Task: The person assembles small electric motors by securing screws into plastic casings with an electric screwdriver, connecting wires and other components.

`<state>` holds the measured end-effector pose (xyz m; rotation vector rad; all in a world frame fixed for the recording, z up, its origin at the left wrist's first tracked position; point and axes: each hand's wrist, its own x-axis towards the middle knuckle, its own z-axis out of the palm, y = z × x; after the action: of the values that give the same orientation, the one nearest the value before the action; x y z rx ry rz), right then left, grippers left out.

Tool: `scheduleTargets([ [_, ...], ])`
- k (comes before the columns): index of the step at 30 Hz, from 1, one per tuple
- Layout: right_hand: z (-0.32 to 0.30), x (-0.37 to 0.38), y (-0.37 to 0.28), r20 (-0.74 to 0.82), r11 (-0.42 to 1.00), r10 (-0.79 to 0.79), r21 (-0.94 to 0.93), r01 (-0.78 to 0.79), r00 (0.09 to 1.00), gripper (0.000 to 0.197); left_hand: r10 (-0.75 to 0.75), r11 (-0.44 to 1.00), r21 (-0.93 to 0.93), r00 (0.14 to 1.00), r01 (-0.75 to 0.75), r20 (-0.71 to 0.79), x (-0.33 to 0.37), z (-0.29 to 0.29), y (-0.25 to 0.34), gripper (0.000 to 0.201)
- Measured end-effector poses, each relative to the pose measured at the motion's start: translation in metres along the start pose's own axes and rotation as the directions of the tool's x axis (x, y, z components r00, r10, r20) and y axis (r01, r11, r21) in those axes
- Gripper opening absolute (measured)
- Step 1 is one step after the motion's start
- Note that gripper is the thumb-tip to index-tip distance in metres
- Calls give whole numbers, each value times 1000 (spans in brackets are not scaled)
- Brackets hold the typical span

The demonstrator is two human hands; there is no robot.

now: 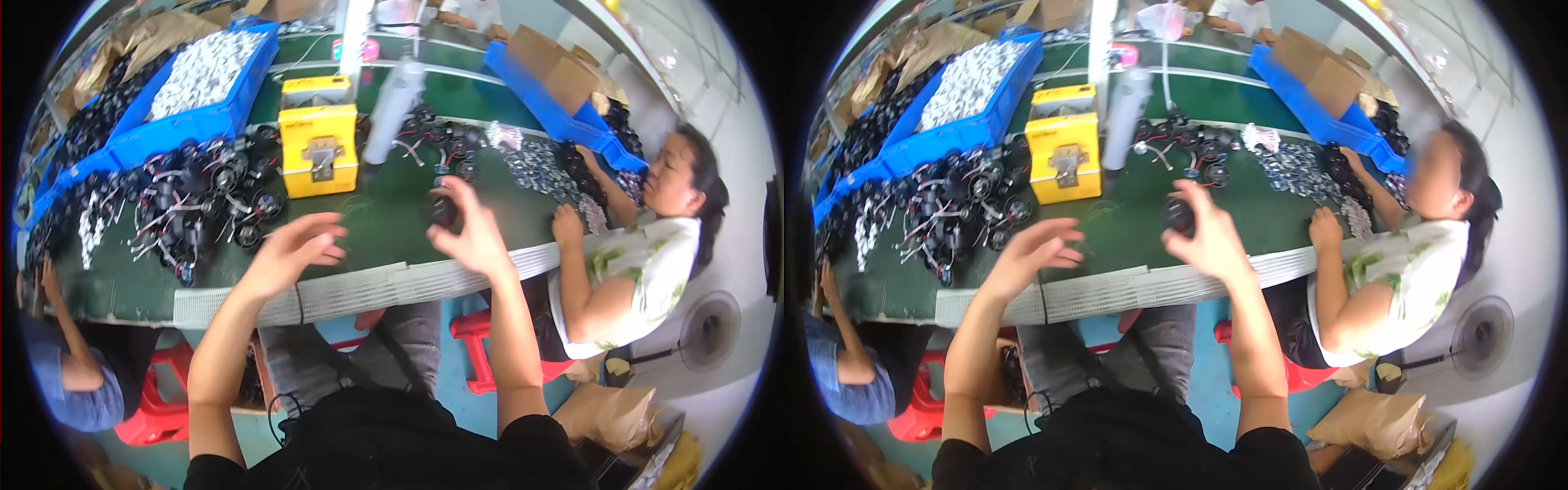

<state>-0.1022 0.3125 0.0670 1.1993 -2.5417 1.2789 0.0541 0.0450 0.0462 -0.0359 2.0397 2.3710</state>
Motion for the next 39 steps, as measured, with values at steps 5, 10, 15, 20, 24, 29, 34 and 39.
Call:
scheduleTargets([
  [5,41,19,-60,320,904,-426,109,414,846,75,-112,915,-331,932,232,344,35,1,-17,53],
  [10,67,27,-6,-247,500,156,855,139,956,28,43,856,-511,975,78,219,32,-19,-3,43],
  [15,117,22,2,-68,496,243,866,-64,968,34,123,782,-623,971,33,206,40,-38,-3,45],
  [20,121,55,-32,-83,664,159,746,-45,984,24,86,826,-564,982,24,169,55,-45,-3,42],
  [24,120,80,-33,-28,693,29,721,0,999,30,81,817,-576,988,11,134,59,-53,-11,40],
  [29,101,90,-22,485,681,-206,695,-232,850,37,-62,727,-683,997,71,37,53,-60,-15,31],
  [34,111,90,-15,557,907,-254,421,-4,791,33,-168,783,-613,984,101,-54,57,-60,-23,24],
  [39,114,88,-9,535,931,-179,363,-33,826,30,-154,784,-612,987,102,-33,58,-56,-20,21],
])
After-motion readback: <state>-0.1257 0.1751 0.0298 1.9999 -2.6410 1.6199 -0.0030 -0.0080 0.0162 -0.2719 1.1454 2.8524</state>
